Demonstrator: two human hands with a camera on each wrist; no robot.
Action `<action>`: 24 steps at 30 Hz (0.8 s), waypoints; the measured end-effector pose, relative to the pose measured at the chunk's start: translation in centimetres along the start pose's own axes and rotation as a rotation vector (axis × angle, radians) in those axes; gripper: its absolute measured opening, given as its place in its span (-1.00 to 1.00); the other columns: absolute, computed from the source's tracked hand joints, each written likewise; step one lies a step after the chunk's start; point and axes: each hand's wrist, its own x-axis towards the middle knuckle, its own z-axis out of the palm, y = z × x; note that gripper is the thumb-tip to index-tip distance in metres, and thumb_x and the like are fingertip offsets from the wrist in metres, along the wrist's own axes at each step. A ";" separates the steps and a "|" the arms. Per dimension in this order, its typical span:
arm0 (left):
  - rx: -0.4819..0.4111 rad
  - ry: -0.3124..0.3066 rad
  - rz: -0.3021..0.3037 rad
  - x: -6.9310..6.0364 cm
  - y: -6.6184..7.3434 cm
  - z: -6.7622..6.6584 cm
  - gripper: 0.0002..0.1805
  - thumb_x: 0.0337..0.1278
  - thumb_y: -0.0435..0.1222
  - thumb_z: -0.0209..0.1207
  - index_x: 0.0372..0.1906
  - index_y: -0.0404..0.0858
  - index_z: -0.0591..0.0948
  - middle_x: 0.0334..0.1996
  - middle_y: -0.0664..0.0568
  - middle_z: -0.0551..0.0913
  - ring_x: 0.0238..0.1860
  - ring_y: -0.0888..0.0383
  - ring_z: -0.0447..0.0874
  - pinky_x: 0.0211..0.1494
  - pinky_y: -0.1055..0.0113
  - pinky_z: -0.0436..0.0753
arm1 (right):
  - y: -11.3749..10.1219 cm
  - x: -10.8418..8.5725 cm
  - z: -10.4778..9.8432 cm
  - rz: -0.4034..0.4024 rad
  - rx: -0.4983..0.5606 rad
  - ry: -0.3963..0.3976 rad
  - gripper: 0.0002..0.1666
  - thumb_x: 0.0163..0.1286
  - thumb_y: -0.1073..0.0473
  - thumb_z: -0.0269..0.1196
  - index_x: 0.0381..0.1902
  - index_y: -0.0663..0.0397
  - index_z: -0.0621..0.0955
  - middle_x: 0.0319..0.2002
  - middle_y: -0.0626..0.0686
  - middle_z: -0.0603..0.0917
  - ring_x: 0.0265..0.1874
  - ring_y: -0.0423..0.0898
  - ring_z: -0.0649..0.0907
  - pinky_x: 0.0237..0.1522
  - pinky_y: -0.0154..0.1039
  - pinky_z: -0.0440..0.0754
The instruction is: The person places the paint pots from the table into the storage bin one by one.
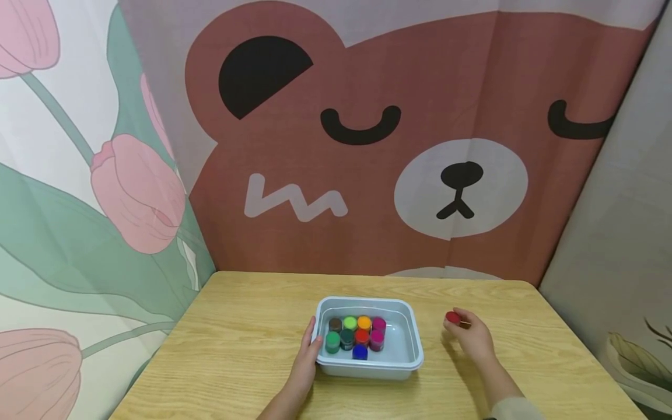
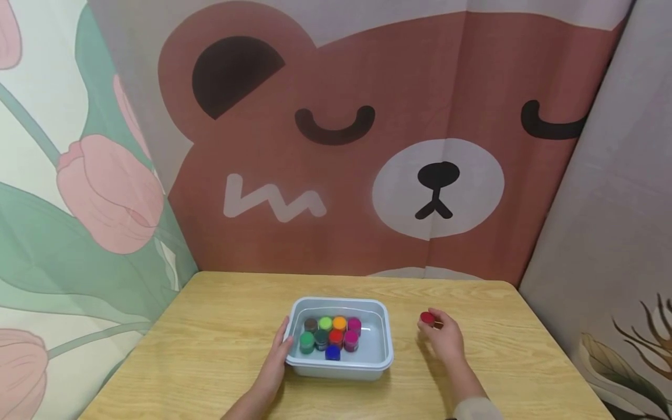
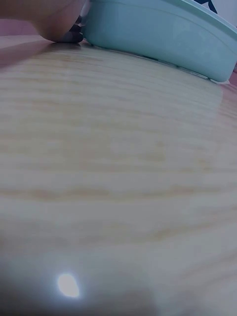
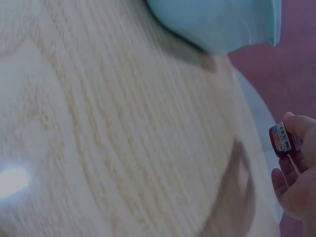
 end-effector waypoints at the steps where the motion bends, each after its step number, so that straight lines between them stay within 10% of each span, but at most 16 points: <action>1: -0.002 0.002 0.001 0.0 0.0 0.0 -0.35 0.49 -0.07 -0.17 0.57 -0.06 0.01 0.57 -0.21 -0.04 0.54 -0.37 -0.19 0.44 -0.45 -0.13 | -0.2 0.0 0.1 -0.009 0.006 -0.001 -0.26 0.39 0.04 0.25 0.39 0.31 0.32 0.24 0.39 0.45 0.19 0.24 0.51 -0.25 -0.55 0.52; 24: 0.006 0.003 0.023 -0.1 0.0 0.0 -0.35 0.49 -0.10 -0.16 0.57 -0.07 0.02 0.57 -0.20 -0.03 0.54 -0.36 -0.18 0.45 -0.44 -0.12 | -6.7 -1.4 2.1 -0.161 0.051 -0.017 -0.33 0.31 0.15 0.34 0.33 0.24 0.44 0.17 0.31 0.55 0.09 0.16 0.58 -0.18 -0.48 0.57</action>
